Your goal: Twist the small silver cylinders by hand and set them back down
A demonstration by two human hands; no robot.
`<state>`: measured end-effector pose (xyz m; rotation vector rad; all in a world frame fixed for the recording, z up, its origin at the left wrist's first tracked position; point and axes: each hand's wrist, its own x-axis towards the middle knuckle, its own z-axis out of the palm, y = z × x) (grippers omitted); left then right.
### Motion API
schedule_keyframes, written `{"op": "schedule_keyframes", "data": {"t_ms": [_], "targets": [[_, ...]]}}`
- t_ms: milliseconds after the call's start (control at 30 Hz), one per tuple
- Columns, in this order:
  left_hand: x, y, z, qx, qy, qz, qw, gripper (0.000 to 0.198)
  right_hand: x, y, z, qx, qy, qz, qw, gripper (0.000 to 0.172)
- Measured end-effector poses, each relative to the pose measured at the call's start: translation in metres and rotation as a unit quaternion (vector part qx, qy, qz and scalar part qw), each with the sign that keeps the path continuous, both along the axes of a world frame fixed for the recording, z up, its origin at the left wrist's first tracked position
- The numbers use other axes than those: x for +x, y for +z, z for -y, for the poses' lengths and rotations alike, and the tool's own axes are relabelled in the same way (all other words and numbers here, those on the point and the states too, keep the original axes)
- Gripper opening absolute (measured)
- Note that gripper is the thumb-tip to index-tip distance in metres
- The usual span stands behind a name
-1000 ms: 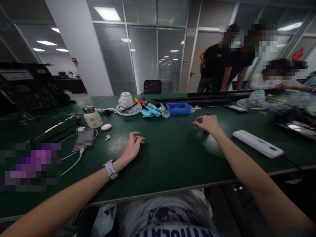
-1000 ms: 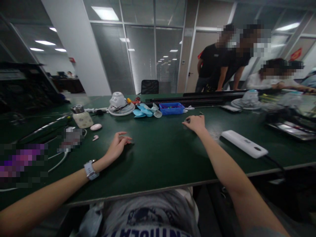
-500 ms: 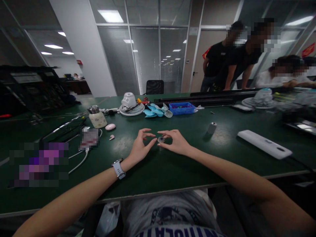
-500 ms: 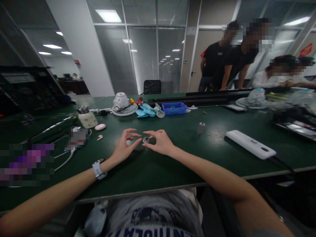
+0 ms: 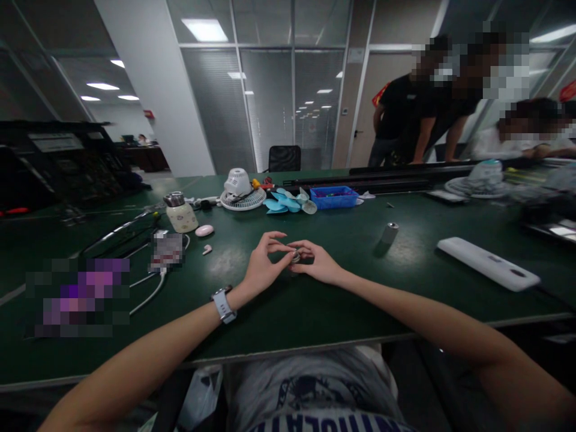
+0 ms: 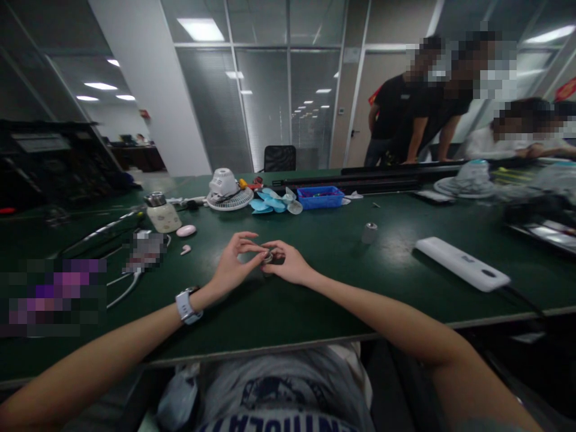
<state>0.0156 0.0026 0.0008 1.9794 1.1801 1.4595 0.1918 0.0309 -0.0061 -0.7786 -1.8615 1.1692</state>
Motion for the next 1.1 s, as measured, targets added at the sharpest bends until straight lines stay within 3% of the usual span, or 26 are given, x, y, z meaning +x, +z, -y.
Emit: {"op": "schedule_keyframes", "data": {"t_ms": [133,267,433,600,767,900,1100], "targets": [[-0.003,0.003,0.0,0.003,0.034,0.032,0.999,0.044,0.0,-0.001,0.001,0.01,-0.002,0.008,1.0,0.052],[-0.018,-0.001,-0.006,-0.046,0.059,0.037,0.996,0.047,0.003,0.0,0.002,0.046,-0.019,0.034,0.998,0.057],[-0.031,-0.017,-0.01,-0.15,-0.011,-0.04,0.988,0.045,0.007,0.007,0.008,0.14,-0.018,0.087,0.986,0.048],[-0.03,-0.022,-0.01,-0.149,-0.032,-0.048,0.987,0.05,0.008,0.014,0.012,0.254,-0.04,0.17,0.951,0.034],[-0.031,-0.019,-0.012,-0.156,0.025,-0.011,0.987,0.034,0.019,0.017,-0.004,0.325,-0.099,0.272,0.9,0.037],[-0.032,-0.016,-0.011,-0.148,0.054,-0.011,0.988,0.028,0.056,0.019,-0.039,0.323,-0.197,0.355,0.855,0.036],[-0.031,-0.013,-0.007,-0.159,0.059,-0.022,0.985,0.023,0.144,0.018,-0.091,0.268,-0.399,0.491,0.727,0.038]]}}
